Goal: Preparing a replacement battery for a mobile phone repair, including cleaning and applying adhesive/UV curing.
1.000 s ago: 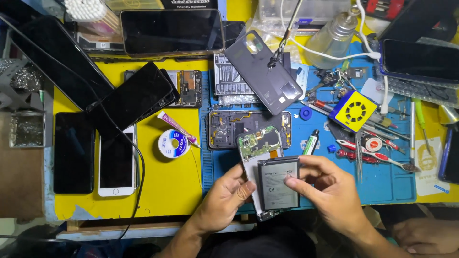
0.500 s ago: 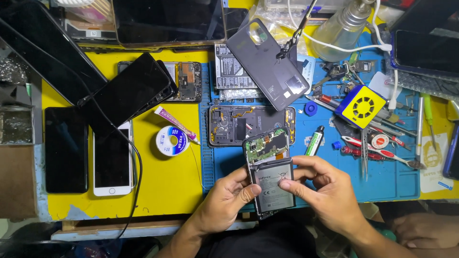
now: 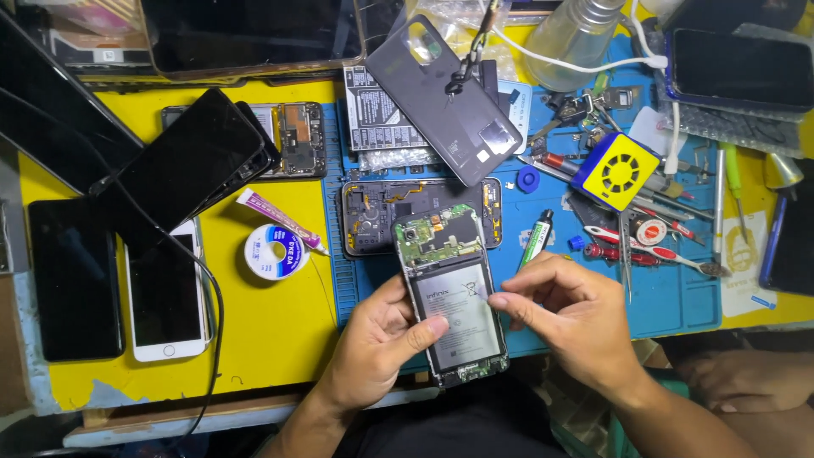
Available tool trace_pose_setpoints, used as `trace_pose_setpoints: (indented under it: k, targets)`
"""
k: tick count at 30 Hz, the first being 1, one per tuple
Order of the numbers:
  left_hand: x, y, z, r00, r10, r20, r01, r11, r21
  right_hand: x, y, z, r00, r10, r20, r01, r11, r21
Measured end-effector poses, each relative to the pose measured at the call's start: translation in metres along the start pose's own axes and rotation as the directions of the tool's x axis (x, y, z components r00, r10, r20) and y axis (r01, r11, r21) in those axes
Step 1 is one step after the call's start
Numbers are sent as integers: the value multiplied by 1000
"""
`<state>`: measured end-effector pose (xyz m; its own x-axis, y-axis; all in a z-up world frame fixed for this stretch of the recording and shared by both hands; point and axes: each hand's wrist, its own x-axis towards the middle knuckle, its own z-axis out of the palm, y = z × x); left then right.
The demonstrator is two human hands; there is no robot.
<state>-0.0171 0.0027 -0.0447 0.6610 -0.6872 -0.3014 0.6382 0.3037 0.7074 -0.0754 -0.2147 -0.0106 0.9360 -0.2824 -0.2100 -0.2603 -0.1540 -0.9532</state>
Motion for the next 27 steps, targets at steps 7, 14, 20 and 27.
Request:
trace_pose_setpoints:
  k: [7,14,20,27]
  targets:
    - [3,-2,3,998,11,-60,-18,993,-118,2,15,-16,920,214,327,-283,942,179]
    - [4,2,7,998,14,-63,-20,994,-108,-2,17,-14,881,273,386,-383,892,242]
    - [1,0,4,998,20,-61,-22,999,-43,-6,20,-13,882,263,392,-368,903,221]
    - [-4,4,16,999,-36,-4,36,994,100,-1,13,-9,961,118,250,-177,957,231]
